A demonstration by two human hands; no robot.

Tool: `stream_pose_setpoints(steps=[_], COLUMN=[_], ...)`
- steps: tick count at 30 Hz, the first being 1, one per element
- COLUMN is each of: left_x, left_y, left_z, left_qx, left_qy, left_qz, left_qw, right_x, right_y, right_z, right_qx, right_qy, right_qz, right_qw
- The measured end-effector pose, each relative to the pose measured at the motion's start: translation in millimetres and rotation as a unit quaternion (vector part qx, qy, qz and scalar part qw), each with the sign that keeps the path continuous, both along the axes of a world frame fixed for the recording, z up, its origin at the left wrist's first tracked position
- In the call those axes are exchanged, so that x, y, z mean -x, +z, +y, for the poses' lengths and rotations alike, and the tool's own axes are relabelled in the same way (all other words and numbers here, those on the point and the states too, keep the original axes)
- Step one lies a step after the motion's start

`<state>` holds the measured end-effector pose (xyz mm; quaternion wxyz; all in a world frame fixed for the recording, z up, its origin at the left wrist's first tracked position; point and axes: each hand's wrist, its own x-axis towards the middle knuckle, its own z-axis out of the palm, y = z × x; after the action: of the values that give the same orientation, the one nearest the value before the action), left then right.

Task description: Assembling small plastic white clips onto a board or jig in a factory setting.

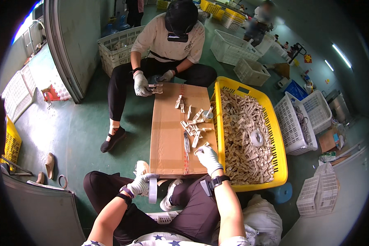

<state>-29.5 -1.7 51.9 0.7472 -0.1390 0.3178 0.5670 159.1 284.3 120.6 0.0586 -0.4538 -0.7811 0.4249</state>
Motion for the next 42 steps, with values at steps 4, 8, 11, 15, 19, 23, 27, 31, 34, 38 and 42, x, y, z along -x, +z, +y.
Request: stream_pose_setpoints(steps=[4, 8, 11, 15, 19, 23, 27, 31, 34, 38, 42], left_x=[8.3, 1.7, -4.7, -1.6, -3.1, 2.1, -12.3, 3.9, 12.6, 4.6, 2.0], left_y=[-21.8, 6.4, -9.6, -45.3, -25.8, -40.1, 6.0, -35.4, -77.4, -21.2, 11.6], left_z=[-1.1, 6.0, 3.4, 1.0, 0.7, -2.8, 7.9, -4.8, -12.6, -3.9, -2.1], left_qx=[0.02, -0.008, -0.037, 0.023, 0.032, 0.031, 0.043, 0.003, 0.014, -0.004, 0.021], left_qy=[-0.015, -0.016, 0.024, -0.042, -0.063, -0.053, -0.053, -0.092, -0.06, -0.075, -0.067], left_qz=[-0.032, -0.044, -0.023, -0.084, -0.053, -0.042, -0.017, -0.02, 0.007, 0.02, -0.013], left_qw=[0.999, 0.999, 0.999, 0.995, 0.996, 0.997, 0.998, 0.996, 0.998, 0.997, 0.997], right_x=[34.2, 44.6, 53.6, 54.3, 47.1, 53.8, 44.5, 61.4, 69.8, 53.0, 53.0], right_y=[-7.9, -23.5, -32.7, -20.4, -24.5, -42.8, -61.8, -42.2, -46.6, -52.6, -50.8], right_z=[-9.3, -16.0, -28.4, -42.0, -52.3, -59.5, -70.8, -108.2, -114.1, -104.1, -106.8], right_qx=[-0.2, -0.281, -0.327, -0.316, -0.281, -0.177, -0.11, -0.272, -0.254, -0.256, -0.271], right_qy=[0.172, 0.198, 0.189, 0.182, 0.132, -0.01, -0.01, 0.046, 0.054, 0.039, 0.035], right_qz=[0.026, -0.089, -0.141, -0.124, -0.158, -0.062, 0.004, -0.018, 0.002, 0.022, 0.02], right_qw=[0.964, 0.935, 0.915, 0.923, 0.937, 0.982, 0.994, 0.961, 0.966, 0.966, 0.962])
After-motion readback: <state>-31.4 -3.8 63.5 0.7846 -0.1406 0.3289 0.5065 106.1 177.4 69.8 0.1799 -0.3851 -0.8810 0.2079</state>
